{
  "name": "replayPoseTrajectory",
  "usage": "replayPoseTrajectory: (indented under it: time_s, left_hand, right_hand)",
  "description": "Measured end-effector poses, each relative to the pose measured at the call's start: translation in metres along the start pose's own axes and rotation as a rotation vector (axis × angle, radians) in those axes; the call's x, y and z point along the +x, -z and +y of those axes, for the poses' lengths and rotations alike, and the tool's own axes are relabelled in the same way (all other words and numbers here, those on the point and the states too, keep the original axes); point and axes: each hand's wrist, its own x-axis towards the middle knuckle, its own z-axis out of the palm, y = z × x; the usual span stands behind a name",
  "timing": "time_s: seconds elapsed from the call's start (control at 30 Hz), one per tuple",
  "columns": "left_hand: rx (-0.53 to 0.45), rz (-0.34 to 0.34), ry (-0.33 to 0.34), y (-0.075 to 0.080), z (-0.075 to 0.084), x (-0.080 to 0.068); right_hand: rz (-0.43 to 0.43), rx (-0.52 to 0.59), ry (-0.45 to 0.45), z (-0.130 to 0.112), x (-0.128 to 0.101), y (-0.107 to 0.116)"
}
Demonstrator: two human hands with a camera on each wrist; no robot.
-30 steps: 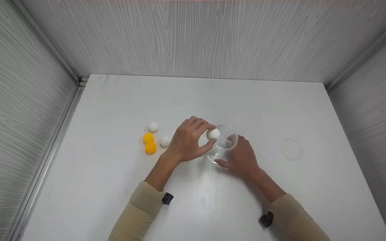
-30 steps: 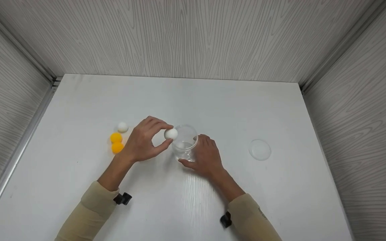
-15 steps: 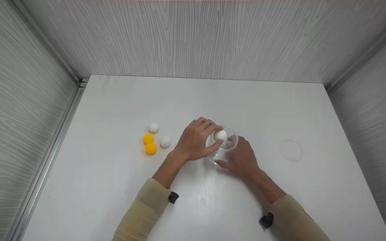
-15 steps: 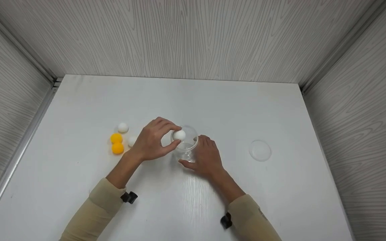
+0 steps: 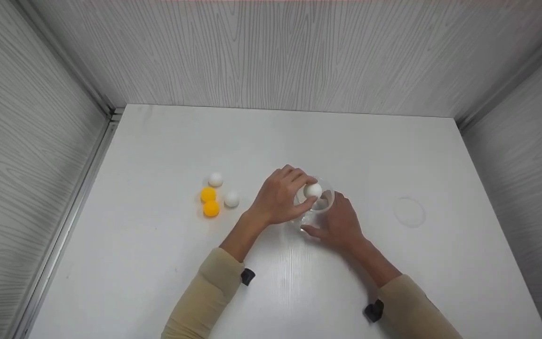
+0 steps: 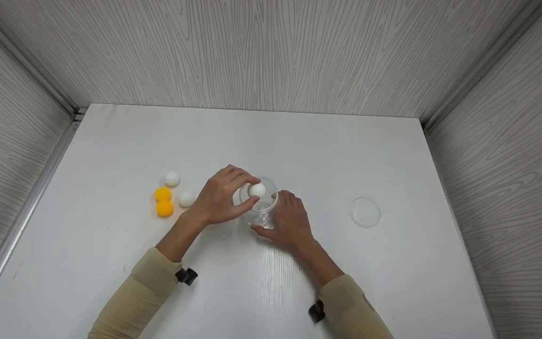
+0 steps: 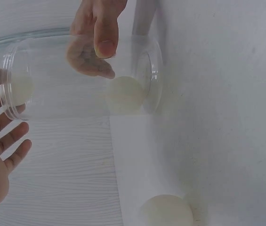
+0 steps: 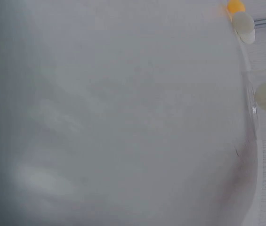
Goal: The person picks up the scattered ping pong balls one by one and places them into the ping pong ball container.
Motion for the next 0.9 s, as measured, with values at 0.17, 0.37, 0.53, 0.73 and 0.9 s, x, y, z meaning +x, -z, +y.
replayPoseTrajectory:
  time_s: [0.17,0.37,0.53,0.73,0.9]
  left_hand:
    - [-0.008,-0.022,0.001,0.0001,0.0013,0.003]
    - [0.008,-0.046,-0.005,0.0003,0.0013,0.0052]
    - [0.013,-0.065,-0.005,-0.0003,0.0025,0.0062]
    - [0.004,-0.088,-0.004,-0.003,0.0033,0.008]
    - [0.007,-0.099,-0.006,-0.0041,0.0029,0.0088]
  right_hand:
    - [0.014,-0.016,0.022,-0.0001,0.0007,0.0]
    - [0.017,0.002,0.027,0.0006,0.0005,-0.0005]
    - [0.011,0.023,0.021,0.0027,0.0007,-0.0018]
    - [0.01,-0.002,0.03,0.0026,0.0002,-0.0021]
    - [0.009,-0.006,0.03,0.0014,-0.0004,-0.0014]
